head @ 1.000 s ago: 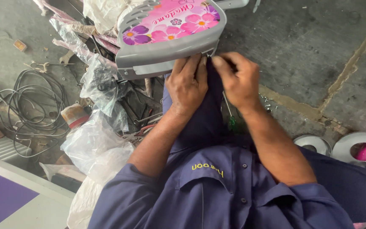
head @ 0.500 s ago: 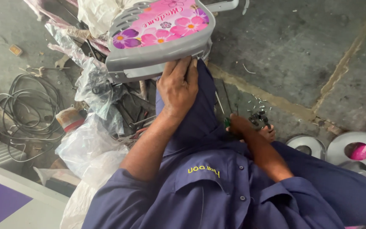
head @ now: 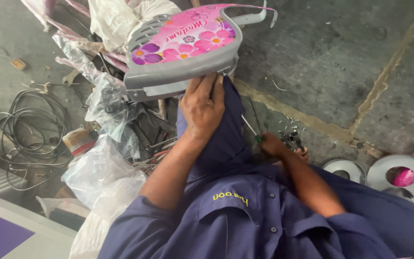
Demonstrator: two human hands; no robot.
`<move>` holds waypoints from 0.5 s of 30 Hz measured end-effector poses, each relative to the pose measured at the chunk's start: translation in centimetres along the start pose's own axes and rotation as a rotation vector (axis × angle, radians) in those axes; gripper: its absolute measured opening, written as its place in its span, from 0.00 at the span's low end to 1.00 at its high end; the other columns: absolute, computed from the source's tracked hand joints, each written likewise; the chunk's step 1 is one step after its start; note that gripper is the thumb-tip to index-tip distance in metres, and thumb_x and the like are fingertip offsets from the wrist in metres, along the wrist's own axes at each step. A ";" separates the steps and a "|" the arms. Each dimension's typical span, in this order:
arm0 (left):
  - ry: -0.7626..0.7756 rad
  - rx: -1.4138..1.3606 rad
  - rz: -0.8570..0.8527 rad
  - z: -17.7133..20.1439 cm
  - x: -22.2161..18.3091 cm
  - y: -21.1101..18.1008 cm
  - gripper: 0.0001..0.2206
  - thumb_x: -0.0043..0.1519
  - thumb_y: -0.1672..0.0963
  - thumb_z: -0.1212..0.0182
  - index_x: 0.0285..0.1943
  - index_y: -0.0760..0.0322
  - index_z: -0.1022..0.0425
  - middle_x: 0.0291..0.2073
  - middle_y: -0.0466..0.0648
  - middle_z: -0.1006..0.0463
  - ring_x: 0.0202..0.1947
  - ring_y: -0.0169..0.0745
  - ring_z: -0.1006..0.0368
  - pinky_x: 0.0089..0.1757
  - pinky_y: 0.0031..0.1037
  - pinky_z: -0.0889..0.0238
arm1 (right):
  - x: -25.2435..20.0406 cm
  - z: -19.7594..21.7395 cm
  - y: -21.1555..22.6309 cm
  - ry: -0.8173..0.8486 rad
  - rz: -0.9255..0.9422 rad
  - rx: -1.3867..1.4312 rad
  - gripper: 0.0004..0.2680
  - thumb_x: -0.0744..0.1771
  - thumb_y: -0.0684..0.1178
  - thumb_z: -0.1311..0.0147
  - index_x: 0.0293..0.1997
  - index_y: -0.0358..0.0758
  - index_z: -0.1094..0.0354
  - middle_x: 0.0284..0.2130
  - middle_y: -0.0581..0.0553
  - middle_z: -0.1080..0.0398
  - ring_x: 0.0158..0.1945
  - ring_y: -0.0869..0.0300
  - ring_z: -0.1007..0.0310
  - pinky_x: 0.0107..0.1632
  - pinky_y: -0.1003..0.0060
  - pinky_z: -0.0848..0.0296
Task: The person attaches a pink floral-patterned plastic fender to a metal frame by aligning parts and tightening screws using a screwdriver. They handle various plastic fender sections and take small metal components from a plastic bag on the floor.
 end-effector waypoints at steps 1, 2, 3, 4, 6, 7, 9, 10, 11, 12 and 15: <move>-0.002 -0.003 0.000 0.0 -0.1 0.0 0.06 0.64 0.58 0.35 0.49 0.62 0.20 0.43 0.48 0.20 0.39 0.50 0.20 0.41 0.34 0.27 | -0.9 1.3 -0.5 -0.071 -0.047 0.175 0.16 0.69 0.58 0.49 0.51 0.32 0.29 0.37 0.30 0.23 0.40 0.46 0.22 0.47 0.50 0.26; -0.009 0.013 0.003 0.0 -0.1 0.2 0.07 0.64 0.58 0.35 0.49 0.62 0.19 0.43 0.48 0.20 0.38 0.50 0.20 0.41 0.34 0.27 | -2.2 3.0 -1.9 -0.142 -0.094 0.348 0.17 0.67 0.60 0.49 0.54 0.35 0.32 0.33 0.34 0.23 0.37 0.49 0.23 0.44 0.50 0.27; -0.012 0.021 0.002 -0.1 0.0 0.2 0.07 0.64 0.58 0.35 0.50 0.62 0.19 0.43 0.48 0.20 0.38 0.50 0.20 0.41 0.34 0.27 | -4.4 5.4 -1.4 -0.185 -0.122 0.301 0.17 0.68 0.61 0.48 0.54 0.38 0.30 0.32 0.35 0.24 0.35 0.51 0.24 0.43 0.53 0.27; -0.015 0.029 0.001 -0.2 0.0 0.2 0.07 0.64 0.58 0.34 0.50 0.62 0.19 0.43 0.48 0.20 0.38 0.49 0.20 0.40 0.34 0.27 | -7.0 7.9 -0.3 -0.227 -0.151 0.253 0.17 0.68 0.62 0.47 0.55 0.40 0.27 0.31 0.37 0.26 0.34 0.53 0.25 0.42 0.55 0.28; -0.010 0.040 0.001 -0.3 -0.3 0.3 0.07 0.64 0.58 0.34 0.50 0.62 0.19 0.42 0.47 0.20 0.38 0.49 0.20 0.40 0.34 0.27 | -12.5 12.9 3.3 -0.367 -0.026 0.499 0.16 0.69 0.57 0.50 0.60 0.39 0.33 0.33 0.44 0.24 0.33 0.60 0.23 0.38 0.61 0.26; -0.010 0.044 -0.002 -0.4 -0.2 0.3 0.07 0.64 0.58 0.34 0.49 0.61 0.19 0.42 0.47 0.20 0.37 0.48 0.20 0.39 0.34 0.27 | -15.5 15.0 4.5 -0.420 -0.029 0.495 0.16 0.69 0.54 0.49 0.63 0.40 0.34 0.32 0.42 0.25 0.31 0.60 0.25 0.36 0.62 0.27; -0.007 0.051 -0.022 -0.4 -0.1 0.2 0.07 0.65 0.58 0.34 0.50 0.61 0.19 0.42 0.47 0.20 0.38 0.48 0.20 0.39 0.33 0.27 | -21.9 18.9 8.0 -0.547 0.111 0.519 0.16 0.69 0.50 0.46 0.64 0.37 0.35 0.35 0.42 0.25 0.33 0.62 0.27 0.36 0.67 0.28; -0.007 0.055 -0.030 -0.4 -0.2 0.1 0.07 0.65 0.58 0.34 0.50 0.61 0.19 0.43 0.47 0.20 0.38 0.48 0.20 0.39 0.33 0.27 | -25.0 20.5 10.3 -0.618 0.255 0.545 0.15 0.69 0.48 0.45 0.62 0.34 0.33 0.38 0.44 0.24 0.36 0.66 0.26 0.38 0.70 0.27; -0.005 0.057 -0.032 -0.4 -0.1 0.1 0.07 0.65 0.58 0.34 0.50 0.61 0.19 0.43 0.47 0.20 0.38 0.48 0.20 0.39 0.33 0.27 | -28.0 21.8 12.4 -0.741 0.328 0.387 0.14 0.69 0.47 0.42 0.62 0.34 0.32 0.39 0.44 0.24 0.37 0.65 0.25 0.42 0.70 0.27; -0.002 0.058 -0.035 -0.5 -0.1 0.1 0.07 0.65 0.58 0.34 0.50 0.61 0.19 0.43 0.47 0.20 0.38 0.48 0.20 0.39 0.33 0.27 | -30.5 22.7 14.5 -0.857 0.400 0.225 0.14 0.69 0.45 0.40 0.61 0.33 0.31 0.39 0.43 0.24 0.38 0.64 0.24 0.45 0.69 0.27; -0.009 0.057 -0.049 -0.5 -0.1 -0.1 0.07 0.65 0.58 0.35 0.51 0.61 0.19 0.45 0.47 0.20 0.40 0.47 0.20 0.40 0.33 0.26 | -33.0 23.0 17.2 -0.903 0.355 -0.016 0.14 0.67 0.44 0.37 0.59 0.34 0.27 0.36 0.43 0.24 0.34 0.61 0.23 0.37 0.70 0.27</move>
Point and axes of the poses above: each hand's wrist, its own x-axis towards the middle knuckle, its own z-axis out of the back of the hand, y = z × x, the point moved 9 cm from there along x, towards the middle knuckle
